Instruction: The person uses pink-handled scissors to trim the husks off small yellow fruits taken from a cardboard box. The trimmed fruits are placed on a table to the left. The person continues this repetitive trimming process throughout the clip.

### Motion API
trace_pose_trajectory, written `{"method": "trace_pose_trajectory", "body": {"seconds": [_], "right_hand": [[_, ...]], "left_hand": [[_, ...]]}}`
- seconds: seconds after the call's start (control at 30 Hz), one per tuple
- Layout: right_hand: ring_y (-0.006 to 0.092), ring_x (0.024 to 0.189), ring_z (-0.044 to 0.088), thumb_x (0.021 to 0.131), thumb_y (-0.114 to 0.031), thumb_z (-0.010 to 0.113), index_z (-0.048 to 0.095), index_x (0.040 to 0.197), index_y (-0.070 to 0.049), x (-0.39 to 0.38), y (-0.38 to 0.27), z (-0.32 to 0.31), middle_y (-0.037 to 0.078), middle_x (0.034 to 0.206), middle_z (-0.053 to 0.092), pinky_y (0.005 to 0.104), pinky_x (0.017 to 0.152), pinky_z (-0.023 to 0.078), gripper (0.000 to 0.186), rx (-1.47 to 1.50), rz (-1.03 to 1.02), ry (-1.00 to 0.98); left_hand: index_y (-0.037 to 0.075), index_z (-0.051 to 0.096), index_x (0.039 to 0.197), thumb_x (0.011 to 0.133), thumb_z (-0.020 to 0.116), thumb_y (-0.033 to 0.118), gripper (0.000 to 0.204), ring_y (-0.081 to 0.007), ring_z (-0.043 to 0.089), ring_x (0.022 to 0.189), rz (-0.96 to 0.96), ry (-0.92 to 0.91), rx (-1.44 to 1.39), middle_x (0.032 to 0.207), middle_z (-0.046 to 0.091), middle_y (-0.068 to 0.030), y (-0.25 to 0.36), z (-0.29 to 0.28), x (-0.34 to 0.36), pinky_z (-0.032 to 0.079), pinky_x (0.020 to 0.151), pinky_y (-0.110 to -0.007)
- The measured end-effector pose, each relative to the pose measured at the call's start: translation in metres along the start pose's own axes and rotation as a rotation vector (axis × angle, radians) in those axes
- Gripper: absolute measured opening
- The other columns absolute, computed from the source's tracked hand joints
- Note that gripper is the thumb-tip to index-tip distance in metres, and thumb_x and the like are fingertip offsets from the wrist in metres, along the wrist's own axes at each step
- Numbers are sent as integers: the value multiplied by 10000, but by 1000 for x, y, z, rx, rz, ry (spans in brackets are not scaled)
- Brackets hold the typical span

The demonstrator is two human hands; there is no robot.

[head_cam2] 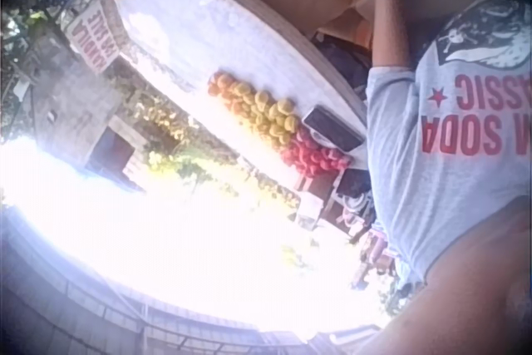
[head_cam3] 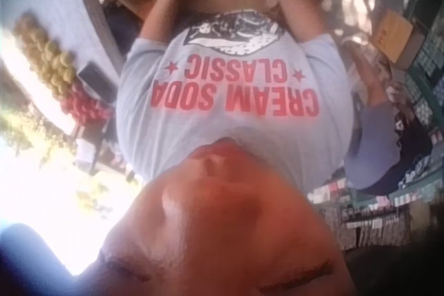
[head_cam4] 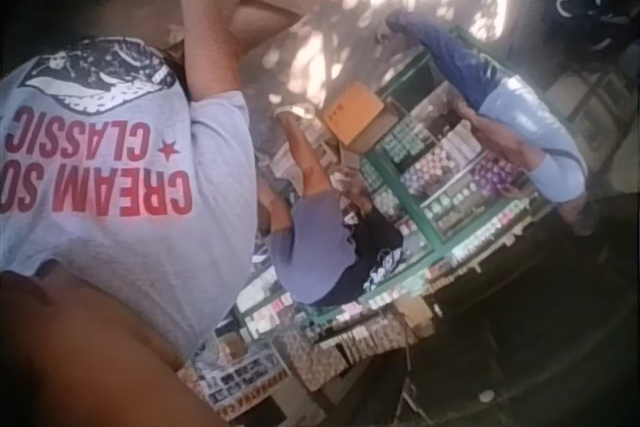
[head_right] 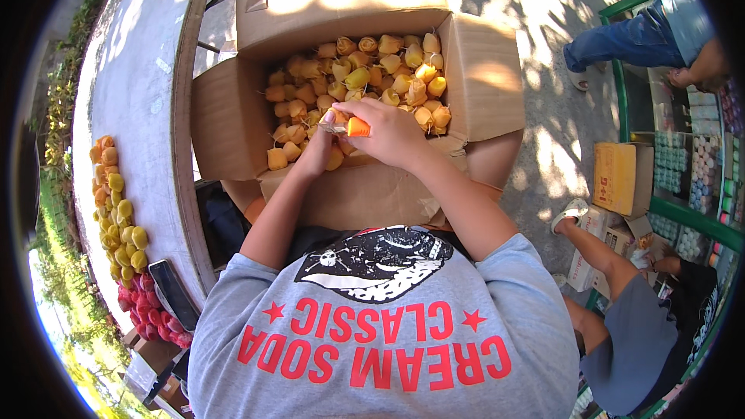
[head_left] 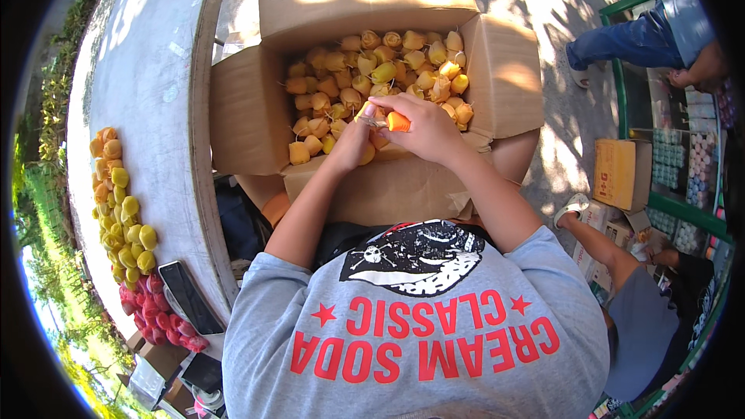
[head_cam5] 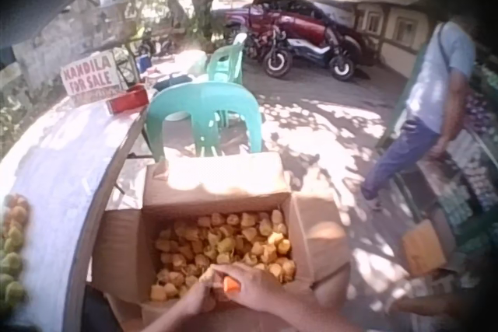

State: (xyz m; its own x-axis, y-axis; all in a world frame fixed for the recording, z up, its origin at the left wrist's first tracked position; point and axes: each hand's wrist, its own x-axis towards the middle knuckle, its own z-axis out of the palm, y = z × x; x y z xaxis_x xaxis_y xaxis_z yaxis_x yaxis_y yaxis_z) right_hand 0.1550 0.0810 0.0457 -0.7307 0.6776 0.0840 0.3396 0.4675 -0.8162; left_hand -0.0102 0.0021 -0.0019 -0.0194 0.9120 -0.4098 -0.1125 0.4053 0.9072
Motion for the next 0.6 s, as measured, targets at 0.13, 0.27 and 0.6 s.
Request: {"method": "trace_pose_trajectory", "body": {"seconds": [0.13, 0.27, 0.6], "right_hand": [[275, 871, 653, 820, -234, 753, 668, 1164, -112, 6, 10, -5, 115, 1000, 685, 346, 810, 503, 374, 20, -8, -47], [274, 809, 660, 832, -238, 740, 678, 1060, -88, 4, 8, -9, 114, 877, 685, 357, 746, 510, 280, 1, 158, -42], [353, 980, 609, 816, -222, 704, 569, 1158, -37, 21, 71, -9, 172, 1011, 633, 423, 851, 484, 412, -264, 290, 340]], "left_hand": [[51, 539, 1154, 1037, 325, 484, 497, -100, 484, 831, 47, 28, -141, 910, 546, -11, 10, 3, -5, 412, 765, -248], [52, 536, 1146, 1031, 381, 444, 438, -93, 479, 864, 107, -17, -95, 928, 554, -6, 6, 0, 2, 407, 822, -245], [100, 541, 1029, 950, 335, 615, 560, -145, 560, 606, -171, 53, -432, 857, 605, -37, 7, -14, 5, 461, 516, -269]]}}
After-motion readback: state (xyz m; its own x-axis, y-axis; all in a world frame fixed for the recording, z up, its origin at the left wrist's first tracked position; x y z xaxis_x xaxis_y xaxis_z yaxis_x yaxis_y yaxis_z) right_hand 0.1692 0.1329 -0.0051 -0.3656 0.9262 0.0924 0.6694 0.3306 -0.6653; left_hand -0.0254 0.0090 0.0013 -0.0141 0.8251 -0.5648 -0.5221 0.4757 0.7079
